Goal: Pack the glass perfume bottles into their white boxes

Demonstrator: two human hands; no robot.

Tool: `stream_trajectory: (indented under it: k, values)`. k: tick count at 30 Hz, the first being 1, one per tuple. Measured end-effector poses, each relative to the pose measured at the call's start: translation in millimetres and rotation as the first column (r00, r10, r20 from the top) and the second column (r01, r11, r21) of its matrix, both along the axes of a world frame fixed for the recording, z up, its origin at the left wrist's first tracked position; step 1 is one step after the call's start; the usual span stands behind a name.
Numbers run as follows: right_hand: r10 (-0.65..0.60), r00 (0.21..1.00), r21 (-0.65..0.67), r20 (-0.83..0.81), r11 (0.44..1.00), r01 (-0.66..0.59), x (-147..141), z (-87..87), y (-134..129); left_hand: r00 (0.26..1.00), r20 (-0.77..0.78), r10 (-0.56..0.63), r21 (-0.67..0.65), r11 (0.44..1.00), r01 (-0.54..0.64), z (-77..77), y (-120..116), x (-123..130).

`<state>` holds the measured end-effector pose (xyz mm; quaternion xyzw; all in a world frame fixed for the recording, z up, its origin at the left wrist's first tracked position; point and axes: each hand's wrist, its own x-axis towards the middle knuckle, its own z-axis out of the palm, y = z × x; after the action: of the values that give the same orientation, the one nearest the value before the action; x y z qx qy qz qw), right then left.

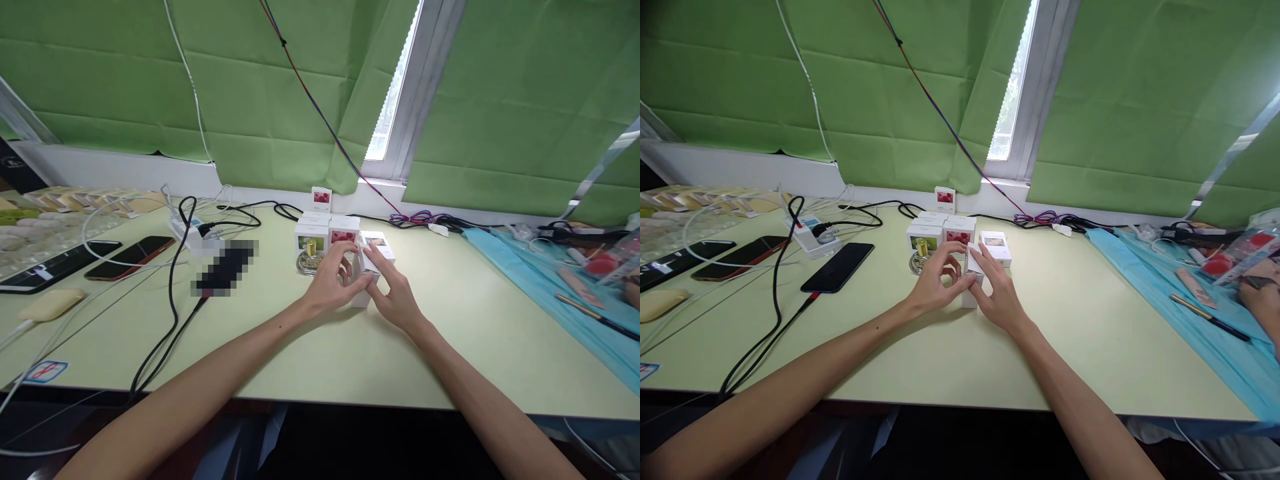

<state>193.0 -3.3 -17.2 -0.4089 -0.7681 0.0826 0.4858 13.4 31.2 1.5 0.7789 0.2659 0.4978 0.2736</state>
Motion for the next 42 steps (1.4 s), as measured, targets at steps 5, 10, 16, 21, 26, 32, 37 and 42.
stream_trajectory:
  k: [5,10,16,21,26,32,37,42]
  values:
    - [0.002,1.000,0.000,0.001,1.000,-0.002,-0.1,-0.4,0.5,1.000,-0.005,0.011,0.016,1.000,-0.011,0.4,1.2,-0.7]
    - [0.009,1.000,0.000,-0.004,1.000,-0.009,0.2,-0.5,0.7,1.000,-0.015,0.012,0.047,0.999,-0.011,0.8,1.8,-1.9]
    - [0.008,1.000,-0.028,-0.004,1.000,-0.008,0.4,0.0,-0.2,0.999,-0.030,0.012,0.059,0.998,-0.010,1.2,3.7,-3.4]
    - [0.003,1.000,-0.035,-0.016,0.999,-0.004,-0.5,1.6,-0.3,0.999,-0.037,0.005,0.053,0.999,-0.003,-0.9,6.0,-3.8]
    - [0.007,1.000,-0.032,-0.022,0.999,-0.007,-0.3,3.3,0.5,0.999,-0.044,0.025,0.056,0.998,-0.022,0.5,5.5,-4.0]
    - [-0.019,0.998,-0.022,-0.064,1.000,0.018,-2.4,5.3,2.4,1.000,-0.013,0.012,0.029,1.000,-0.012,1.5,4.7,-3.9]
    - [-0.049,0.994,-0.018,-0.099,0.999,0.047,-5.6,7.7,3.1,0.999,0.029,-0.024,-0.034,0.999,0.025,-2.1,6.5,-4.1]
    - [-0.073,0.992,-0.025,-0.104,0.997,0.070,-8.0,9.4,2.7,0.998,0.055,-0.022,-0.079,0.997,0.026,1.5,3.9,-2.5]
